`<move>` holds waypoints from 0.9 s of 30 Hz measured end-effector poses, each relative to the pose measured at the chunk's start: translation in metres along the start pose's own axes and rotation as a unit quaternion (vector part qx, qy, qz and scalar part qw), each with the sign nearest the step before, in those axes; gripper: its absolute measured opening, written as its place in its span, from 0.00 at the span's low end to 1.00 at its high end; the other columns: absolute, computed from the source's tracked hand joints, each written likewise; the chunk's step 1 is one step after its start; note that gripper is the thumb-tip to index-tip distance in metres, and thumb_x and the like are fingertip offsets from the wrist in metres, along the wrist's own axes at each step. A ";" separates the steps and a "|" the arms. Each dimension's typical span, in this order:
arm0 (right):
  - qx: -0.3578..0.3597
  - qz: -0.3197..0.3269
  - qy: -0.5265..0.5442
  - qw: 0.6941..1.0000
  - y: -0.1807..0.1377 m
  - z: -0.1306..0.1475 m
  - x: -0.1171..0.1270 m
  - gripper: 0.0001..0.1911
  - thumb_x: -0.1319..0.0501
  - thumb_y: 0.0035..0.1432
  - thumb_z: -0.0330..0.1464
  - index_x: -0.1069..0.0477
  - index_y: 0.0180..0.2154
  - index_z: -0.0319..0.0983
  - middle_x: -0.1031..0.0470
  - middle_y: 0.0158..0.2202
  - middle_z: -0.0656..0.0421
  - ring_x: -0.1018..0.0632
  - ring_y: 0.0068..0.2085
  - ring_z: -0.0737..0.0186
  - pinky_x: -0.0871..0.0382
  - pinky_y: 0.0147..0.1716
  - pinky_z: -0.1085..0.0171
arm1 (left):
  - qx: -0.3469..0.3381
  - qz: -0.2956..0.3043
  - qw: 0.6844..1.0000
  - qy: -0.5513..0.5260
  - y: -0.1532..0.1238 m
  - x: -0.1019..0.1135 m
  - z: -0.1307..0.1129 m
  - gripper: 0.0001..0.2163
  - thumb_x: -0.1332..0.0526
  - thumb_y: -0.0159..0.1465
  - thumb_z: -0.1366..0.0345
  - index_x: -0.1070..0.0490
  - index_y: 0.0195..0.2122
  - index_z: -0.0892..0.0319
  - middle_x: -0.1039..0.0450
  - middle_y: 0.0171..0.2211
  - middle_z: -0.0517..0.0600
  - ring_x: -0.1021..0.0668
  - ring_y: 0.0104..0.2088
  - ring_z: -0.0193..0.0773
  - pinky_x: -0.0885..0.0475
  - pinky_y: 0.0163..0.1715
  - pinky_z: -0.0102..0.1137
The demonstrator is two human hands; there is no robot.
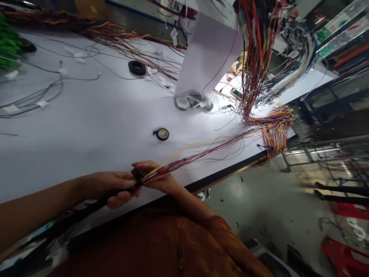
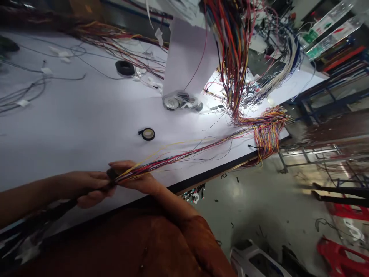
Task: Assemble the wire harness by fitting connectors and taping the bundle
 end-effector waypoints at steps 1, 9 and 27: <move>-0.001 -0.021 0.008 1.000 -0.001 -0.005 0.003 0.30 0.24 0.49 0.43 0.27 0.53 0.43 0.25 0.57 0.51 0.22 0.56 0.57 0.30 0.60 0.57 | -0.002 -0.011 1.000 -0.002 -0.002 0.002 -0.001 0.15 0.37 0.64 0.50 0.22 0.35 0.58 0.38 0.18 0.48 0.34 0.16 0.35 0.39 0.12 0.28; -0.027 -0.023 -0.166 0.986 -0.010 -0.006 0.005 0.18 0.36 0.62 0.47 0.22 0.41 0.39 0.20 0.48 0.53 0.21 0.52 0.57 0.29 0.57 0.59 | -0.052 -0.091 0.990 0.094 -0.008 0.027 -0.023 0.18 0.34 0.62 0.48 0.21 0.39 0.59 0.35 0.21 0.49 0.33 0.18 0.33 0.36 0.16 0.27; -0.134 -0.054 0.004 0.989 -0.024 0.010 -0.014 0.24 0.35 0.61 0.48 0.32 0.54 0.43 0.20 0.50 0.55 0.18 0.45 0.61 0.23 0.50 0.57 | -0.200 -0.323 0.787 0.485 -0.034 0.027 -0.057 0.17 0.44 0.65 0.54 0.21 0.41 0.59 0.25 0.27 0.47 0.25 0.28 0.35 0.32 0.33 0.28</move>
Point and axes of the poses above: each hand's wrist, its own y-axis towards the middle knuckle, its own x-axis out of the back of the hand, z = x × y, the point moved 10 cm from there along y, towards the middle knuckle
